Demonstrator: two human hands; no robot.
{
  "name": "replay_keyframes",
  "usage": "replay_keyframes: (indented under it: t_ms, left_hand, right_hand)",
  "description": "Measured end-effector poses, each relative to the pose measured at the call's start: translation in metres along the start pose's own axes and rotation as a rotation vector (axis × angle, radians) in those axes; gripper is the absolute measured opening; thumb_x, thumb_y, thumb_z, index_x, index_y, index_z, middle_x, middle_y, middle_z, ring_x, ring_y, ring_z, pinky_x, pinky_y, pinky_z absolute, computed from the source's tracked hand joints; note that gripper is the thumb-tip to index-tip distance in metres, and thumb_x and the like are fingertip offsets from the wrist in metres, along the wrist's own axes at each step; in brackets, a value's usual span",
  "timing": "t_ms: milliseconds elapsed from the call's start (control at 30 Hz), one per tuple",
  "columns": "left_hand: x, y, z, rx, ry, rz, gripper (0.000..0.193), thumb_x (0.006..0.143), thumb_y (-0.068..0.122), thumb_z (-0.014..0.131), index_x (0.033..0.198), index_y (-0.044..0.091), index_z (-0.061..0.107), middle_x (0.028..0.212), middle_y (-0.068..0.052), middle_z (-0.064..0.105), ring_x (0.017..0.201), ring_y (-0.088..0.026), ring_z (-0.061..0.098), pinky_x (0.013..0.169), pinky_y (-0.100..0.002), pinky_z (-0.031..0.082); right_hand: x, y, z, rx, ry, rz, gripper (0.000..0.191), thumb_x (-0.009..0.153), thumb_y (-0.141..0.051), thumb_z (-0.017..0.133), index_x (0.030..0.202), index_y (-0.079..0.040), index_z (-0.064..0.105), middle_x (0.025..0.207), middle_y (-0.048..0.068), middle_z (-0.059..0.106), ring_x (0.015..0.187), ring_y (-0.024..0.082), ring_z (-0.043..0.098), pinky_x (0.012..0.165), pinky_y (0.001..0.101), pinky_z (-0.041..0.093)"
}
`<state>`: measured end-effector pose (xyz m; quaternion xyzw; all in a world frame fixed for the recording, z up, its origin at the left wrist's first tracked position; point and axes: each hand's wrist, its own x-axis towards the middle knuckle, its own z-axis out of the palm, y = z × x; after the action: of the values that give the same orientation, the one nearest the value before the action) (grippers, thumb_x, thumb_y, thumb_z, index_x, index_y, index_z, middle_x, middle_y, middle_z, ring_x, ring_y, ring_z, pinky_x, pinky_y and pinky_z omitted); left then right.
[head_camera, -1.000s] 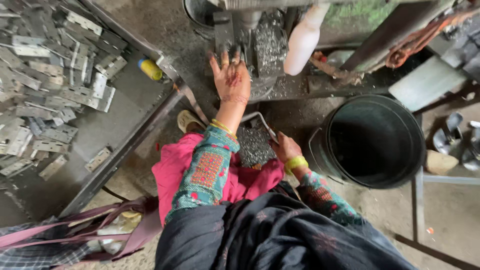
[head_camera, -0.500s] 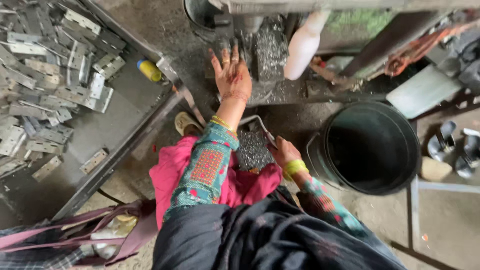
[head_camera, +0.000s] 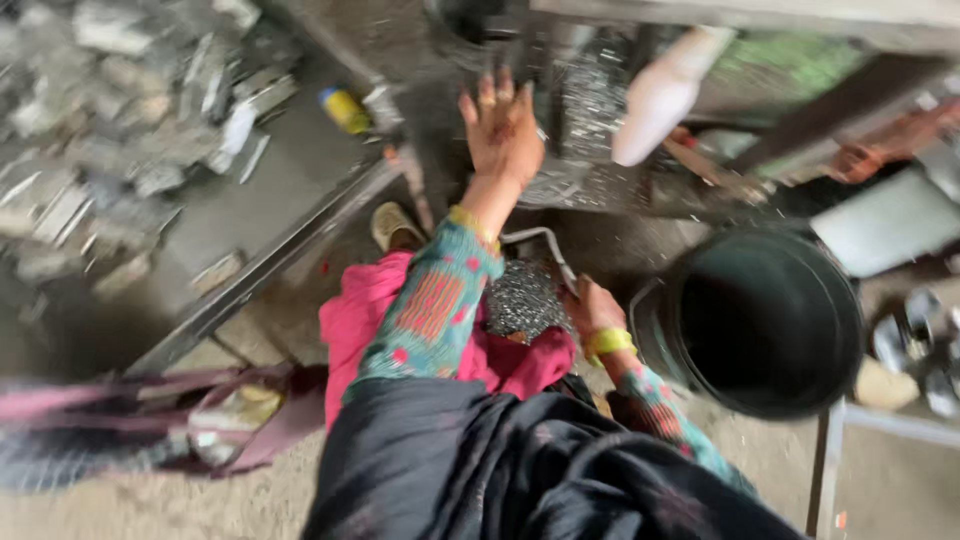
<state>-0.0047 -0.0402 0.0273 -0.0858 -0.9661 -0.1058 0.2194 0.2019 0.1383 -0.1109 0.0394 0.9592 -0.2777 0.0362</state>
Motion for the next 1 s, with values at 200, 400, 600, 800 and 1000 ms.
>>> replay_keyframes:
  t_ms: [200, 400, 600, 800, 1000]
  left_hand:
    - [-0.088, -0.112, -0.077, -0.205, -0.226, -0.369, 0.029, 0.093, 0.032, 0.065, 0.116, 0.016, 0.073, 0.126, -0.017, 0.067, 0.116, -0.038, 0.063, 0.099, -0.053, 0.051]
    - [-0.082, -0.279, -0.092, 0.273, 0.079, -0.66, 0.026, 0.089, 0.024, 0.066, 0.112, 0.014, 0.073, 0.123, -0.015, 0.067, 0.113, -0.036, 0.064, 0.096, -0.05, 0.052]
    - [-0.096, -0.318, -0.037, 0.338, 0.098, -0.458, 0.024, 0.085, 0.015, 0.067, 0.109, 0.013, 0.072, 0.12, -0.014, 0.068, 0.11, -0.034, 0.065, 0.092, -0.046, 0.052]
    - [-0.129, -0.328, -0.047, 0.124, 0.023, -0.382, 0.035, 0.08, 0.013, 0.072, 0.115, 0.008, 0.071, 0.119, -0.016, 0.068, 0.109, -0.036, 0.064, 0.094, -0.046, 0.052]
    - [-0.11, -0.344, -0.051, 0.205, -0.084, -0.288, 0.029, 0.076, 0.01, 0.073, 0.105, 0.011, 0.073, 0.103, -0.012, 0.073, 0.105, -0.036, 0.066, 0.088, -0.049, 0.051]
  right_hand:
    - [-0.009, -0.073, -0.091, -0.035, 0.522, -0.282, 0.036, 0.095, -0.027, 0.079, 0.11, 0.0, 0.06, 0.099, 0.021, 0.061, 0.088, 0.045, 0.062, 0.074, 0.0523, 0.052]
    - [0.013, -0.102, -0.132, -0.027, 0.545, -0.357, 0.03, 0.104, -0.019, 0.076, 0.113, 0.004, 0.059, 0.11, 0.022, 0.061, 0.097, 0.045, 0.062, 0.084, 0.0511, 0.051]
    - [0.013, -0.103, -0.13, -0.006, 0.443, -0.322, 0.021, 0.106, -0.019, 0.074, 0.11, 0.0, 0.066, 0.106, 0.019, 0.066, 0.097, 0.041, 0.065, 0.089, 0.0505, 0.051]
    - [0.014, -0.104, -0.128, -0.051, 0.409, -0.257, 0.016, 0.104, -0.018, 0.073, 0.11, -0.003, 0.069, 0.106, 0.016, 0.069, 0.099, 0.039, 0.067, 0.087, 0.049, 0.051]
    - [0.014, -0.111, -0.126, -0.162, 0.415, -0.253, 0.023, 0.106, -0.025, 0.075, 0.104, -0.003, 0.067, 0.105, 0.015, 0.069, 0.099, 0.038, 0.067, 0.084, 0.0476, 0.052]
